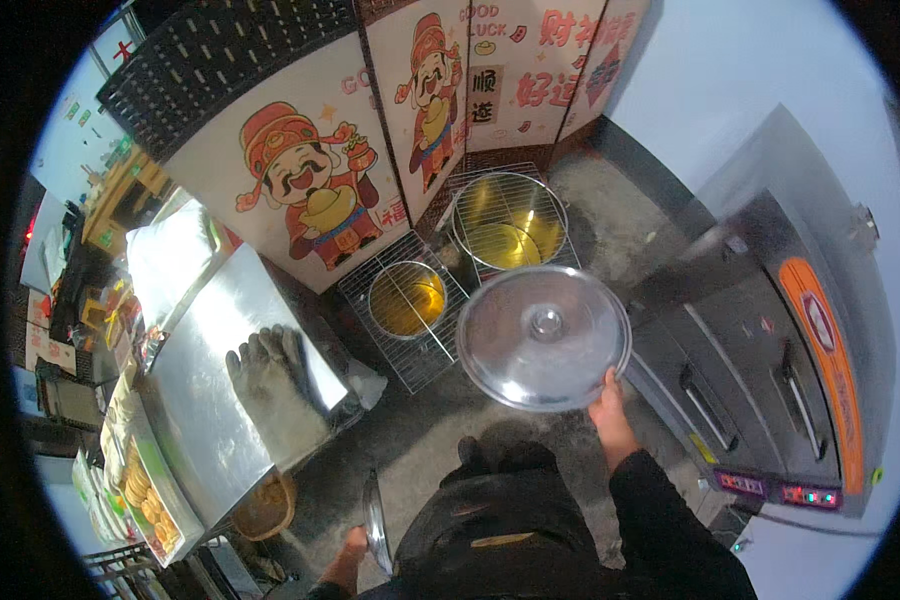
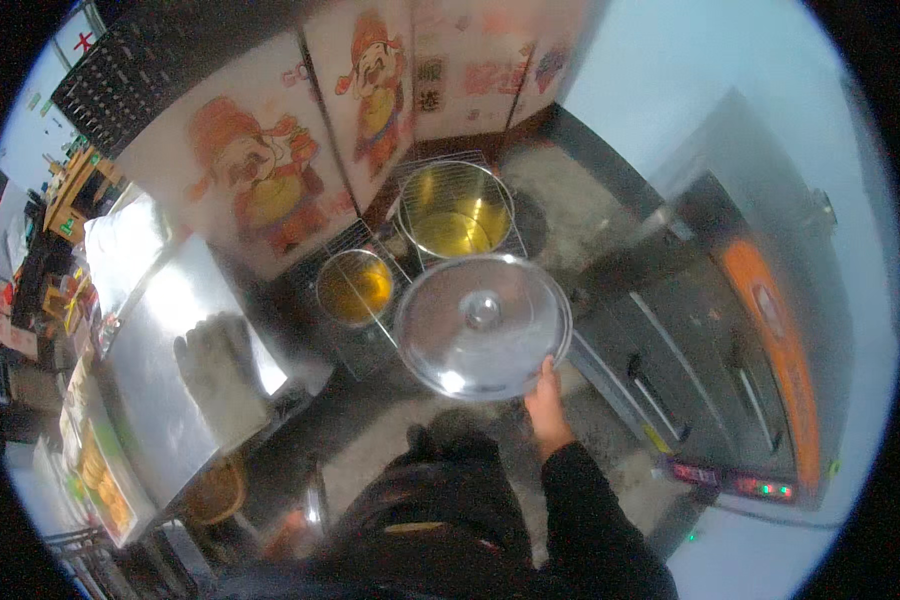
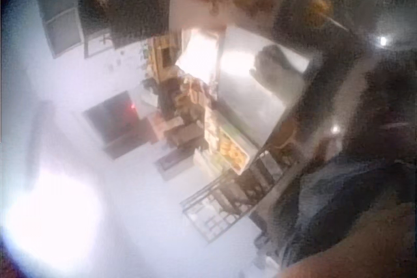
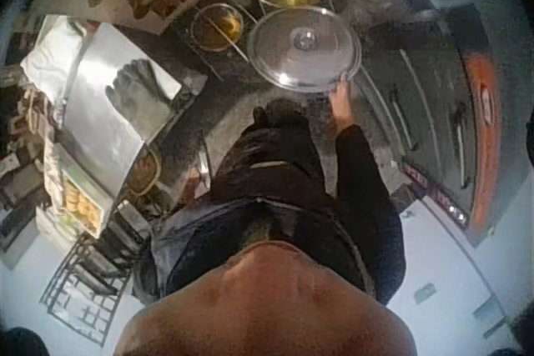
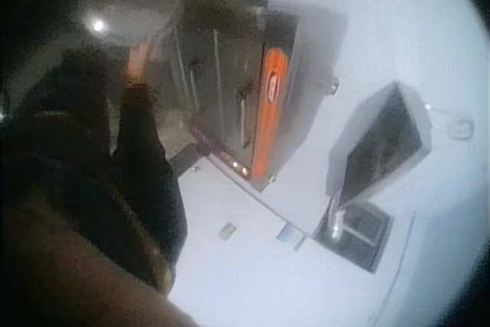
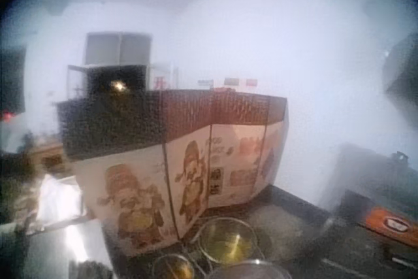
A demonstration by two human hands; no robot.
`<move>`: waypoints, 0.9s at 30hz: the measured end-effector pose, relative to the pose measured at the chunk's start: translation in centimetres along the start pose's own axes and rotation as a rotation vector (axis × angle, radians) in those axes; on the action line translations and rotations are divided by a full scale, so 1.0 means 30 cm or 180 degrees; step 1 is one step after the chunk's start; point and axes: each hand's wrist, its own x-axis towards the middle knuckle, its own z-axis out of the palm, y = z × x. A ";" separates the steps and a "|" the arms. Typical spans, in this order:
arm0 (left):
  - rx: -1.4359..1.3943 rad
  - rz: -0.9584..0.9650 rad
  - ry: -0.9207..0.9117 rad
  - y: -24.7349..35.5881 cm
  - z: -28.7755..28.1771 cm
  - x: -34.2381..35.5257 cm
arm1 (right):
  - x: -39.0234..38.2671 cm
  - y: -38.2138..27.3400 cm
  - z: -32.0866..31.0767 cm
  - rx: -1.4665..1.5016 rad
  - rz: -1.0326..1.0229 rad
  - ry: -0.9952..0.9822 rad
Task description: The person retrieves dough from a proofer, kneads it on a stainless steel table, and handles various ingredients including a yellow liquid and green herbs. They also move a metal rack and cover a pot with a lid.
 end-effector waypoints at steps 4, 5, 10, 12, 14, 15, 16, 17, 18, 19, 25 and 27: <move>-0.0213 -0.0150 0.0257 0.144 0.122 0.044 | 0.620 -0.033 0.222 -0.0141 0.0035 0.0097; -0.0242 -0.0239 0.0368 0.163 0.156 0.052 | 0.775 -0.047 0.276 -0.0296 0.0055 0.0177; -0.0402 -0.0895 0.1496 0.252 0.412 -0.052 | 1.331 -0.015 0.617 -0.0202 0.0459 0.0199; -0.0509 -0.0819 0.1435 0.310 0.513 -0.058 | 1.563 -0.025 0.645 -0.0035 0.0306 0.0050; -0.0558 -0.0855 0.1462 0.329 0.567 -0.168 | 1.674 0.039 0.644 -0.0483 0.0350 0.0435; -0.0620 -0.0845 0.1445 0.369 0.617 -0.173 | 1.741 0.033 0.626 -0.0843 0.0456 0.0490; -0.0201 -0.0729 0.1122 0.406 0.642 -0.175 | 1.787 0.049 0.611 -0.1206 0.0580 0.0544; 0.0252 -0.0652 0.0791 0.422 0.632 -0.204 | 1.799 0.085 0.585 -0.1825 0.0536 0.0926; 0.0778 -0.0150 0.0523 0.439 0.654 -0.153 | 1.889 0.065 0.440 -0.1805 0.0072 0.0657; 0.1255 0.0399 0.0350 0.442 0.690 -0.092 | 1.988 0.045 0.303 -0.1769 -0.0406 0.0344; -0.2075 -0.1028 0.0685 0.481 0.817 -0.098 | 1.617 0.311 0.234 -0.3764 -0.2753 0.0249; -0.2289 -0.1054 0.0913 0.458 0.854 -0.071 | 1.357 0.423 0.303 -0.3930 -0.1486 -0.0763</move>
